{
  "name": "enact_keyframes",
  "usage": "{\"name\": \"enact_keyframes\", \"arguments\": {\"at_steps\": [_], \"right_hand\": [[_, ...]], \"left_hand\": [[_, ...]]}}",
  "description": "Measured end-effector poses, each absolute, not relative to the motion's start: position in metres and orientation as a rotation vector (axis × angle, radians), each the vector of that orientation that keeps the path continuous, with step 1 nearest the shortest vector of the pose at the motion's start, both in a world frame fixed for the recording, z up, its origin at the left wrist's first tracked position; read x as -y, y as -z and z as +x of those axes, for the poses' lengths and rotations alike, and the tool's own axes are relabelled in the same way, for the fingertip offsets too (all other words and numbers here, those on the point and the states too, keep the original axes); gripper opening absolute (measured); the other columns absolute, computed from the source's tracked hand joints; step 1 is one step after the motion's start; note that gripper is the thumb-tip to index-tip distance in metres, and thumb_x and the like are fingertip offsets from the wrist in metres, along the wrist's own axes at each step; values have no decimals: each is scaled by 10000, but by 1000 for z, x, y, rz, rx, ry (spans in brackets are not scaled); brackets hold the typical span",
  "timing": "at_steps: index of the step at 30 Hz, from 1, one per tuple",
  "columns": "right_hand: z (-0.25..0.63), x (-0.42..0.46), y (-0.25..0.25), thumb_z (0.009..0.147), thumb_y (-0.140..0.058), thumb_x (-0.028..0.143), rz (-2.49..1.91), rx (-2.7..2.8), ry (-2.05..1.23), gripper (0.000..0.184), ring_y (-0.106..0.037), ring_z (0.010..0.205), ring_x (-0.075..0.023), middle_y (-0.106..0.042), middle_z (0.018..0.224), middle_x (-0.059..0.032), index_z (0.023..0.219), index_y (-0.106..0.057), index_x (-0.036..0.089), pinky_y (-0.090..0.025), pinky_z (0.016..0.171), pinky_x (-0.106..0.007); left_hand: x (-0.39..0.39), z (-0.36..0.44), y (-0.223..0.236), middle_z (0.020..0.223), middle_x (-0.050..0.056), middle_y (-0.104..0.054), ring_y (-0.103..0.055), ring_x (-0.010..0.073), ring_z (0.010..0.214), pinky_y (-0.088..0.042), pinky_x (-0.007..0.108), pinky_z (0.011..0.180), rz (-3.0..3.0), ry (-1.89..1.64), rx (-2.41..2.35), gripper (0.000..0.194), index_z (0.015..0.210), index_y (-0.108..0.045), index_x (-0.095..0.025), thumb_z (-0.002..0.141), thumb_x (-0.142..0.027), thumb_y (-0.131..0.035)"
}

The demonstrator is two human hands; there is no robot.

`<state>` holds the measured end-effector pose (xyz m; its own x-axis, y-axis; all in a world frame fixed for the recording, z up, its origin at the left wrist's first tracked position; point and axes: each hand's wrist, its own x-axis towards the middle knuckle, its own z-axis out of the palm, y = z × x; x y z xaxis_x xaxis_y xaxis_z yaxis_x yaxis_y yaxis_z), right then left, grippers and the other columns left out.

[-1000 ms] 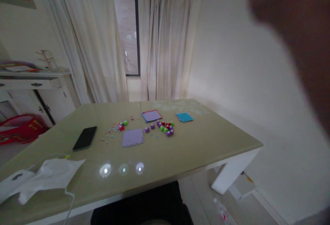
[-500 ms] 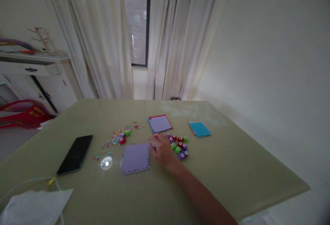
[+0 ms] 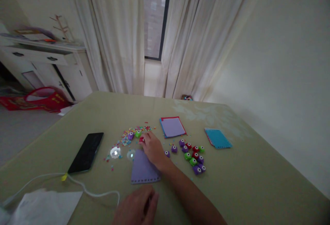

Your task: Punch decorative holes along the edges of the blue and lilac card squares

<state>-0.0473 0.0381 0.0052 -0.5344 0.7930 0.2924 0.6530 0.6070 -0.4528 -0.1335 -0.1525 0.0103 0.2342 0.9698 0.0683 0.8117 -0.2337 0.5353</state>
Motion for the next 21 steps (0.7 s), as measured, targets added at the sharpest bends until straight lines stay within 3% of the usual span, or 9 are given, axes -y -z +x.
{"name": "enact_keyframes", "arguments": {"at_steps": [2,4,7,10,13,16,19,21], "right_hand": [[-15,-22,-5,1006,-694,168,-1210,2165,-435,142,-694,1054,-244,-717,1113,-88,1142,-690,210,-568,958,-364],[17,1,1,1013,-702,201,-1196,1998,-480,144,-698,1017,-239,-716,1081,-78,1155,-677,208,-573,927,-348],[54,36,15,1011,-719,233,-1211,1922,-488,162,-712,988,-236,-720,1070,-69,1169,-683,236,-582,889,-329],[69,53,26,988,-742,220,-1230,1960,-500,166,-719,956,-236,-720,1050,-62,1144,-692,250,-592,855,-329],[67,47,25,951,-777,186,-1254,2005,-603,209,-723,991,-240,-726,1076,-58,1133,-698,251,-596,876,-337],[62,35,19,919,-755,107,-1251,1995,-726,291,-724,1007,-237,-737,1110,-58,1168,-700,249,-600,892,-339],[62,30,15,880,-690,41,-1287,1913,-806,341,-714,874,-207,-733,1048,-45,1155,-710,243,-600,802,-311],[65,31,15,867,-669,54,-1323,1834,-809,342,-694,787,-192,-724,992,-40,1151,-720,239,-590,739,-301]], "left_hand": [[116,-137,-19,919,47,-760,-731,215,817,-579,345,731,2095,-495,-1901,407,959,-736,-248,1134,-276,-368],[85,-144,-24,1053,112,-761,-734,294,988,-582,431,852,2202,-405,-2084,343,1054,-755,-195,1097,-230,-417],[60,-155,-13,1223,192,-741,-708,363,1111,-576,493,897,2333,-220,-2203,344,1229,-747,-121,1066,-214,-458],[63,-157,10,1436,223,-674,-660,402,1246,-551,557,963,2431,-266,-2215,437,1371,-698,-95,1076,-227,-403],[75,-149,31,1547,221,-603,-602,406,1358,-509,582,1046,2504,-465,-2121,482,1427,-663,-99,1092,-312,-388],[82,-140,41,1634,195,-523,-517,377,1473,-463,542,1140,2578,-626,-1961,563,1516,-577,-119,1071,-449,-473],[80,-137,43,1694,167,-451,-434,346,1548,-398,502,1220,2632,-668,-1838,736,1619,-440,-139,1020,-545,-571],[79,-138,43,1681,145,-477,-459,329,1533,-389,486,1230,2620,-674,-1804,762,1641,-402,-157,1008,-536,-596]]}}
